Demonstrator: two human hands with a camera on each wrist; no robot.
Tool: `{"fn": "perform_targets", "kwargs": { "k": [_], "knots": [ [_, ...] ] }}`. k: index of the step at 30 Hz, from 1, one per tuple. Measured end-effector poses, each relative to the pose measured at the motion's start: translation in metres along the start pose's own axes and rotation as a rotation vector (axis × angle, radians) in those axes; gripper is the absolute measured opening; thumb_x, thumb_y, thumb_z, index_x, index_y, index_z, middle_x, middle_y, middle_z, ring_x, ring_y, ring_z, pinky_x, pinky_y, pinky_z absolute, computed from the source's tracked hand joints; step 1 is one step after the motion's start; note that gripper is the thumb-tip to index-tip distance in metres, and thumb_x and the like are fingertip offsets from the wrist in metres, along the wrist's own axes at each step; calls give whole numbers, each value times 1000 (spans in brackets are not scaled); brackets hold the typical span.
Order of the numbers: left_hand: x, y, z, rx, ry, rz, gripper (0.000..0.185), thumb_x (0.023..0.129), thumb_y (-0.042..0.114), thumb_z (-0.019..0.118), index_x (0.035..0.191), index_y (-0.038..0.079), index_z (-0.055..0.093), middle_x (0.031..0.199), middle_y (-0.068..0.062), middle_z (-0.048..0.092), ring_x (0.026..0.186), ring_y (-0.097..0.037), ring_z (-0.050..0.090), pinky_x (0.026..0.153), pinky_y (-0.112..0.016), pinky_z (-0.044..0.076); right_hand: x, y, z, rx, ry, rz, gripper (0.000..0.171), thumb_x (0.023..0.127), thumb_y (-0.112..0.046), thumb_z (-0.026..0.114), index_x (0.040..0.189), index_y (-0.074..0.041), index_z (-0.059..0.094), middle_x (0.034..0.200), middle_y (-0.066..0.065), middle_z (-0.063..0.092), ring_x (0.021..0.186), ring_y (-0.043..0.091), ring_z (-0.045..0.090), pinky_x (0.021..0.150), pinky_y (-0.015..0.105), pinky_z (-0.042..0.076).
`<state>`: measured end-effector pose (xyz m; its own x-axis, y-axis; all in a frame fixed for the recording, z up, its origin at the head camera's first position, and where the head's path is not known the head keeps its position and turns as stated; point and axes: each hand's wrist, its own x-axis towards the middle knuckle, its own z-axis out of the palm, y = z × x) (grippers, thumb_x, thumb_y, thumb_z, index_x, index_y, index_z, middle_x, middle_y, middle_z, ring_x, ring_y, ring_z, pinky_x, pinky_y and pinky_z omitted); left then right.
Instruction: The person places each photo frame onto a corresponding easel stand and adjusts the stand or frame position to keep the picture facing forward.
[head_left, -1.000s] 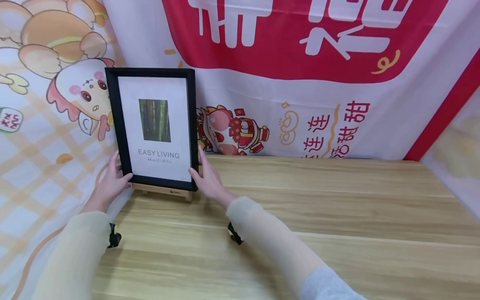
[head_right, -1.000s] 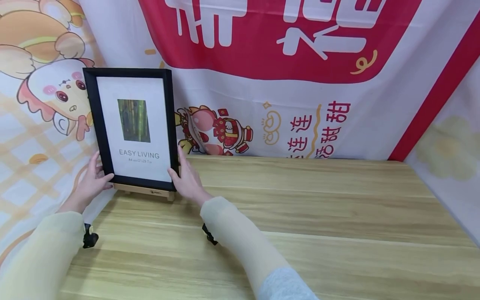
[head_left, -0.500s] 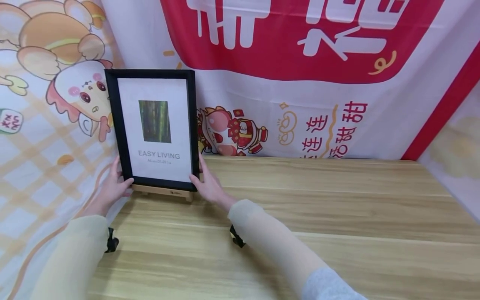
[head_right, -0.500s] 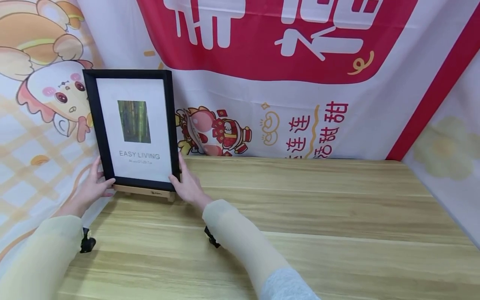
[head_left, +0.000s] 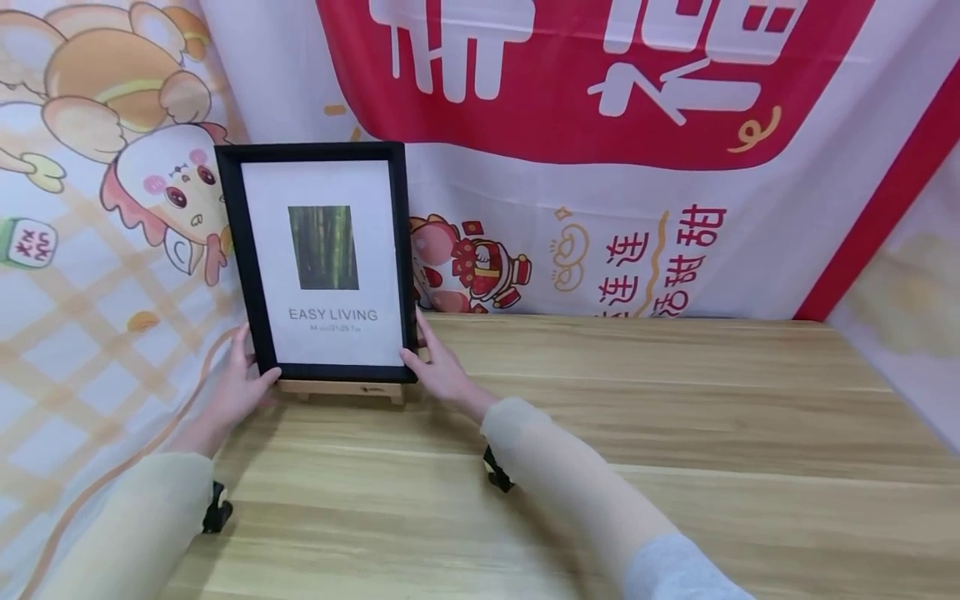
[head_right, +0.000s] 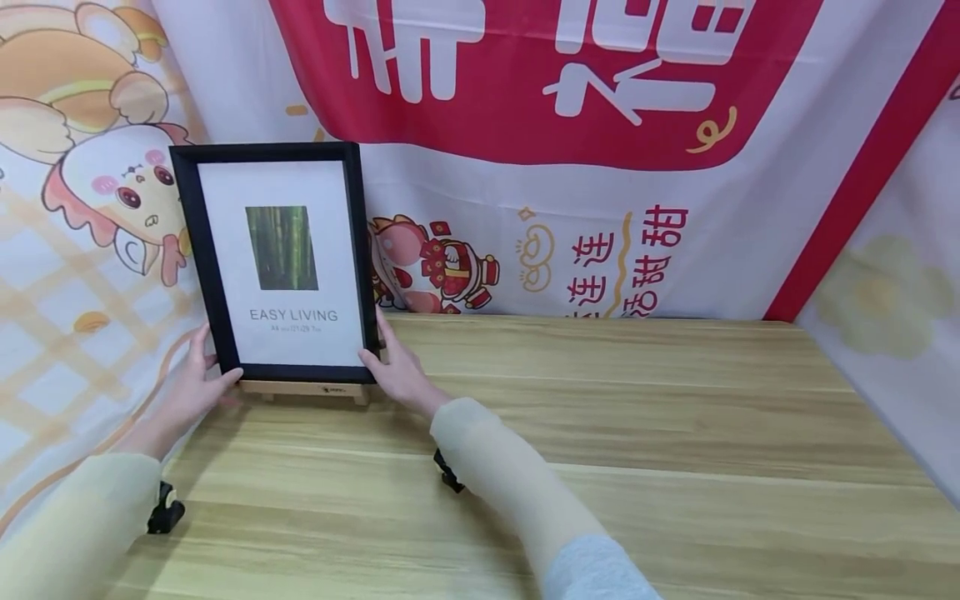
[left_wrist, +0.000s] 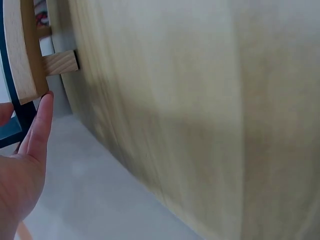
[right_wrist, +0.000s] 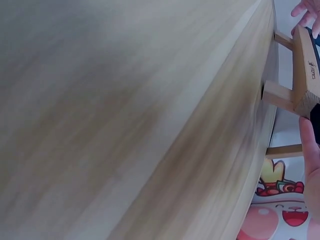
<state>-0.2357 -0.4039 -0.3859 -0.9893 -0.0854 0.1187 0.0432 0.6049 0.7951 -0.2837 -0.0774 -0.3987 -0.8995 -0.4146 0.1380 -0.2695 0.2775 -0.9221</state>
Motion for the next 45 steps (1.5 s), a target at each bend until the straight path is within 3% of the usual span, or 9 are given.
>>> {"fn": "perform_targets", "kwargs": {
  "k": [4,8,14,23,34,39,45],
  "knots": [
    [-8,-1,8,-61,20,40,96,94,-3,57,155,21,-13,147,-45,9,130,-61,21,62,-43,59,-5,7,-8,62,-34,2,69,100,-39,52,151,-53,7,135,15,49,88,24,63,76,43,57],
    [-16,0,18,-130,19,42,98,92,-6,58,156,26,-9,144,-46,13,128,-61,25,58,-44,59,-10,12,-17,62,-53,2,68,100,-40,51,151,-52,6,134,15,49,89,25,64,79,46,57],
    [-24,9,35,-144,34,58,91,95,-4,56,156,23,-6,136,-48,27,106,-55,48,56,-44,59,-15,18,-32,72,-75,14,68,101,-41,50,150,-54,6,135,15,46,96,28,62,81,47,56],
    [-35,30,63,-175,34,10,92,95,0,58,156,28,-6,138,-47,26,84,-43,65,58,-44,59,-24,29,-62,86,-78,-5,67,102,-34,50,153,-47,8,136,18,43,102,33,58,79,51,56],
    [-48,56,96,-190,36,-43,96,95,2,60,155,36,-6,142,-44,26,85,-44,67,58,-43,59,-40,43,-101,194,-99,-53,69,103,-16,48,158,-28,8,129,27,45,90,31,62,78,64,51],
    [-54,70,111,-193,39,-33,95,95,1,59,155,36,-4,143,-42,27,89,-45,66,57,-42,59,-52,46,-118,208,-94,-87,67,104,-12,46,158,-21,7,136,31,41,96,35,61,76,67,49],
    [-58,87,130,-201,29,-41,95,95,1,59,154,41,-5,142,-39,31,82,-43,67,56,-43,59,-64,53,-140,200,-73,-108,66,103,-9,45,157,-12,7,141,36,36,100,40,61,73,67,50]
  ]
}}
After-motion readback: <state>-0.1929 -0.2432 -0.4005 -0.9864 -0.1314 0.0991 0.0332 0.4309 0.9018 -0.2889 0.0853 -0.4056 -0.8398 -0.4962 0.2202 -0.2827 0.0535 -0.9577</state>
